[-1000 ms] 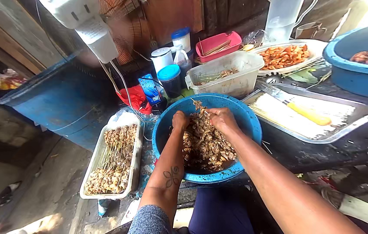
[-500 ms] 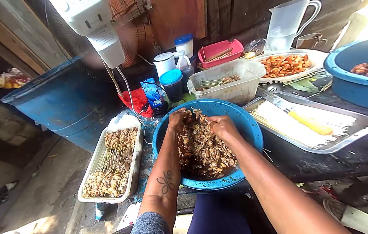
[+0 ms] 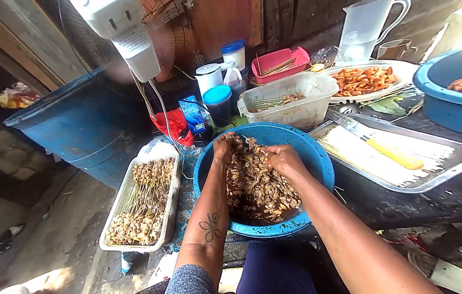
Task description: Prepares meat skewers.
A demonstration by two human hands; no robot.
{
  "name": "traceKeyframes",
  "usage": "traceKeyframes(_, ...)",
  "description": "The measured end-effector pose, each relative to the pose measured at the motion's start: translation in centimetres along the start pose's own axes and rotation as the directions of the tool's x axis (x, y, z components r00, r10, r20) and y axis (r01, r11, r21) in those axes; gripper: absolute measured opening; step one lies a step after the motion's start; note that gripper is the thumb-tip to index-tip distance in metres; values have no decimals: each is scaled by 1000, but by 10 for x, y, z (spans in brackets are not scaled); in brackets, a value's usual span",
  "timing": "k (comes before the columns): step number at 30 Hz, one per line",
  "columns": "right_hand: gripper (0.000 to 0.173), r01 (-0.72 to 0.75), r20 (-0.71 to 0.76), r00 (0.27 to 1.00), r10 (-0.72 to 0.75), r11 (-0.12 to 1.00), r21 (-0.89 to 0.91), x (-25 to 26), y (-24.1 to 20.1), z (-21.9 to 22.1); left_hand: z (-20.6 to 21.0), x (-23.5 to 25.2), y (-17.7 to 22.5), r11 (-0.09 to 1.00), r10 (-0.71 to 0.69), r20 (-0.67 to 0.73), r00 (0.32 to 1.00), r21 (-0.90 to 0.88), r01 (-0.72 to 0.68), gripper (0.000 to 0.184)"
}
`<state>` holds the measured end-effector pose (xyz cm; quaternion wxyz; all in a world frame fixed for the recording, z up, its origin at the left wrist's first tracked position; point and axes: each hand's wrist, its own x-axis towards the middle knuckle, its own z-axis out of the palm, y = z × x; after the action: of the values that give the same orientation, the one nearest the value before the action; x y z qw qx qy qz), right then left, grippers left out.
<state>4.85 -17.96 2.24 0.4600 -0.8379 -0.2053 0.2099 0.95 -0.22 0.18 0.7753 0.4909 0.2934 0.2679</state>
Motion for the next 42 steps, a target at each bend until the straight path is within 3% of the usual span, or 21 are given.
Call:
traceKeyframes(9, 32, 25, 55, 998, -23, 999, -41, -1, 0, -1, 1, 0, 3, 995, 34, -24, 999, -97, -36, 21)
traceKeyframes(14, 32, 46, 57, 997, -43, 997, -58, 1, 2, 1, 4, -2, 2, 999, 21, 17, 1000, -35, -20, 20)
traceKeyframes(17, 32, 50, 44, 998, -47, 996, -71, -4, -2, -3, 0, 2, -4, 986, 107, -10, 994, 131, -105, 11)
traceKeyframes(22, 32, 85, 20, 996, -84, 992, -88, -2, 0, -2, -5, 5, -6, 835, 202, 113, 973, 499, -231, 23)
traceKeyframes(25, 33, 85, 35, 996, -83, 994, -70, -2, 0, -2, -1, 1, -5, 787, 177, 196, 965, 561, -258, 28)
traceKeyframes(32, 32, 68, 58, 996, -64, 995, -75, -3, -1, -2, 2, -5, -3, 573, 289, 301, 909, 706, -416, 29)
traceKeyframes(36, 33, 58, 57, 997, -56, 997, -47, -1, -1, 1, 3, -7, -2, 523, 270, 308, 913, 749, -407, 27)
traceKeyframes(40, 32, 26, 30, 999, -27, 999, 18, 6, -1, 9, 12, -15, 2, 405, 266, 348, 899, 806, -432, 28)
traceKeyframes(42, 32, -2, 0, 1000, 2, 996, 89, 7, -3, 12, 15, -15, 0, 448, 273, 340, 900, 783, -432, 29)
